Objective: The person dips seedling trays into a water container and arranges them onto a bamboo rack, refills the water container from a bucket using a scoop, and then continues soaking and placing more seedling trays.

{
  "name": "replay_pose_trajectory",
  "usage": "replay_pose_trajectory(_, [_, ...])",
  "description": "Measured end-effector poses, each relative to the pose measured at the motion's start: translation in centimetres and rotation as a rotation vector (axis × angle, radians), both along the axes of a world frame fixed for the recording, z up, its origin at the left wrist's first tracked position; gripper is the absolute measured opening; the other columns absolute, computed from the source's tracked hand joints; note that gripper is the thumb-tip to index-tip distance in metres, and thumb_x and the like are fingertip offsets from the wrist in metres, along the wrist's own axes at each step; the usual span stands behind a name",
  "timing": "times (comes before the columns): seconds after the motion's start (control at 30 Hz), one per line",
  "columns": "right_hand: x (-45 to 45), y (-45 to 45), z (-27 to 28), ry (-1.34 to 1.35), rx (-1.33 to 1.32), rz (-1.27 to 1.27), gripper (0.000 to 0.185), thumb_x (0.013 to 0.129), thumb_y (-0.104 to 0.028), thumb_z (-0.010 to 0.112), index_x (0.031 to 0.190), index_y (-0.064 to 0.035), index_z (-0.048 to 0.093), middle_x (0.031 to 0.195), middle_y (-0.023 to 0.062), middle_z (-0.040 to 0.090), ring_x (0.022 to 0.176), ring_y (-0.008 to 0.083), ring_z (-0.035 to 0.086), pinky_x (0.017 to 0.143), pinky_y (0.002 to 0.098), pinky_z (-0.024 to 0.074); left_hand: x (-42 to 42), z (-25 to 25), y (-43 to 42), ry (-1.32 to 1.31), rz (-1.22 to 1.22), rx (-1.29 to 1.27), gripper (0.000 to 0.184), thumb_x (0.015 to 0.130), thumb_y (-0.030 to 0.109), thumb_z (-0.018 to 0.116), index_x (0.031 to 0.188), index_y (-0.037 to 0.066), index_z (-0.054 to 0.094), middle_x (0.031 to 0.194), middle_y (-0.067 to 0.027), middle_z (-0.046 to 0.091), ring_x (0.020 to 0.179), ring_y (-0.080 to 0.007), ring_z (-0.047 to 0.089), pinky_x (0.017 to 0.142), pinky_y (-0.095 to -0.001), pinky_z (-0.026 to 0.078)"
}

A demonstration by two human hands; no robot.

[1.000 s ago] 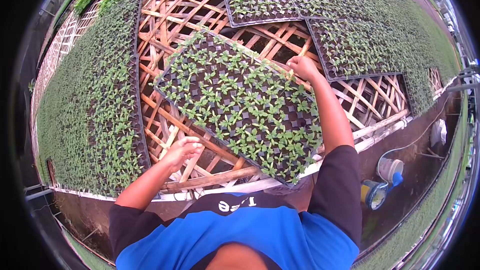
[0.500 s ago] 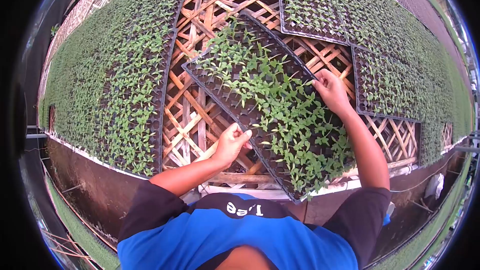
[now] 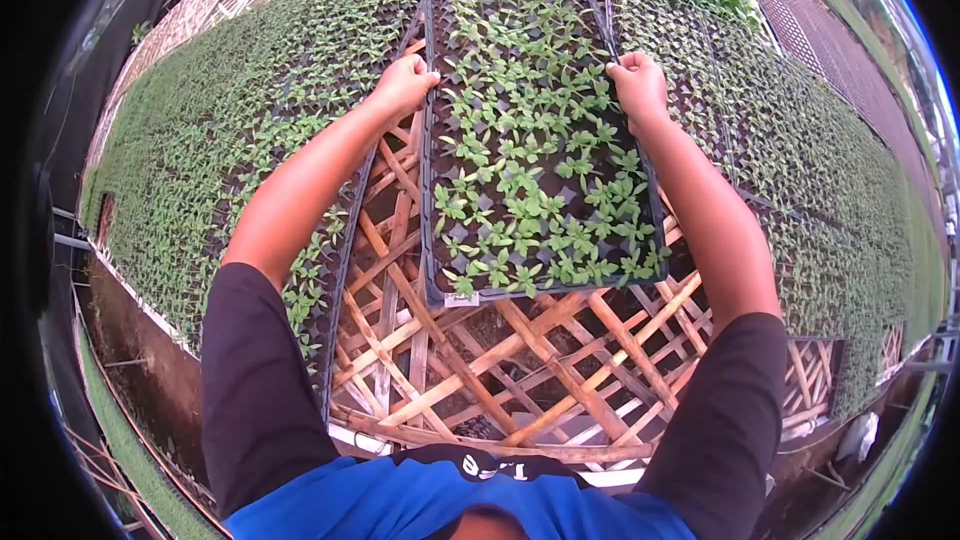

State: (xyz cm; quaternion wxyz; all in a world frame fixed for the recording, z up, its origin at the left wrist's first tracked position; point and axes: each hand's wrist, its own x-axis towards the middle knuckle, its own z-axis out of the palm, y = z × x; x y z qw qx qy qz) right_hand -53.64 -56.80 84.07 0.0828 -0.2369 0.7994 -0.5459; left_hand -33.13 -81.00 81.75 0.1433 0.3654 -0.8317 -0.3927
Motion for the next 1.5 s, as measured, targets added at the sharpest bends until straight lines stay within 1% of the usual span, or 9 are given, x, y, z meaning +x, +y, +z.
replay_pose_trajectory(0.13, [-2.6,-10.4,-2.5,0.085,0.103,-0.227,0.015,0.065,-0.018,0.062,0.073,-0.0069,0.055,0.072,0.0093,0.059,0.068,0.0211,0.056,0.065,0.0321,0.0426,-6.8,0.3,-7.3,-0.251,0.141,-0.301,0.026,0.072,0.021,0.054,0.094,0.008,0.054,0.098,-0.0156,0.056,0.093,-0.0299,0.054,0.079,-0.0373,0.042])
replay_pose_trajectory(0.17, [-3.3,-12.4,-3.1,0.111,0.130,-0.305,0.016,0.064,-0.015,0.065,0.071,-0.0050,0.054,0.066,0.0042,0.055,0.060,0.0132,0.050,0.058,0.0278,0.0401,-7.9,0.4,-8.5,-0.265,0.176,-0.326,0.028,0.073,0.021,0.054,0.097,0.008,0.054,0.102,-0.0149,0.055,0.095,-0.0296,0.053,0.081,-0.0375,0.042])
replay_pose_trajectory(0.4, [-10.8,-22.7,-11.5,0.028,-0.030,-0.447,0.016,0.061,-0.013,0.067,0.069,-0.0047,0.056,0.067,0.0072,0.058,0.063,0.0161,0.053,0.061,0.0301,0.0414,-13.9,-4.8,-17.7,-0.205,0.326,-0.396,0.030,0.073,0.020,0.054,0.099,0.006,0.055,0.101,-0.0144,0.056,0.094,-0.0278,0.054,0.080,-0.0367,0.043])
replay_pose_trajectory(0.53, [-12.5,-22.5,-12.3,-0.041,0.337,-0.241,0.020,0.066,-0.016,0.054,0.077,0.0007,0.056,0.080,0.0133,0.059,0.075,0.0217,0.057,0.065,0.0294,0.0460,-14.1,-8.3,-22.3,-0.243,0.288,-0.268,0.028,0.068,0.018,0.053,0.088,0.000,0.061,0.098,-0.0163,0.057,0.092,-0.0273,0.056,0.080,-0.0324,0.043])
replay_pose_trajectory(0.63, [-11.0,-19.4,-12.8,-0.496,-0.114,-0.009,0.021,0.073,-0.011,0.051,0.092,-0.0012,0.051,0.080,0.0073,0.055,0.066,0.0150,0.053,0.060,0.0319,0.0443,-14.5,-12.2,-27.9,-0.268,0.213,-0.318,0.034,0.069,0.020,0.050,0.094,-0.001,0.059,0.104,-0.0185,0.053,0.098,-0.0282,0.052,0.083,-0.0315,0.040])
replay_pose_trajectory(0.97, [-5.4,-15.7,-12.8,-0.582,0.001,-0.032,0.030,0.072,-0.006,0.057,0.102,-0.0075,0.055,0.090,0.0045,0.055,0.075,0.0174,0.052,0.065,0.0350,0.0428,-10.1,-5.0,-18.5,-0.138,0.197,-0.378,0.028,0.069,0.013,0.049,0.095,0.012,0.060,0.098,-0.0147,0.057,0.091,-0.0274,0.055,0.081,-0.0332,0.042])
replay_pose_trajectory(1.1, [-4.0,-10.8,-13.9,-0.030,0.016,-0.012,0.029,0.076,-0.008,0.054,0.105,-0.0049,0.052,0.093,0.0071,0.057,0.078,0.0134,0.055,0.062,0.0261,0.0443,-10.6,-3.8,-15.3,0.001,0.162,-0.666,0.026,0.074,0.014,0.052,0.099,0.013,0.057,0.102,-0.0110,0.053,0.095,-0.0255,0.051,0.081,-0.0333,0.040])
replay_pose_trajectory(1.17, [2.4,-4.1,-9.3,-0.481,-0.178,0.284,0.025,0.079,-0.014,0.051,0.100,-0.0018,0.052,0.085,0.0047,0.057,0.075,0.0110,0.054,0.066,0.0234,0.0437,-10.1,-2.7,-12.7,0.171,-0.007,-0.812,0.022,0.075,0.013,0.052,0.097,0.011,0.056,0.101,-0.0101,0.051,0.093,-0.0259,0.050,0.081,-0.0336,0.040])
replay_pose_trajectory(1.5, [-1.7,10.7,-15.7,-0.858,-0.455,-0.858,0.016,0.080,-0.009,0.047,0.095,-0.0051,0.047,0.091,0.0102,0.048,0.077,0.0206,0.052,0.063,0.0364,0.0451,-10.5,1.8,-0.7,0.414,-0.304,-0.719,0.021,0.073,0.009,0.056,0.093,0.009,0.056,0.098,-0.0094,0.051,0.088,-0.0250,0.051,0.077,-0.0342,0.041])
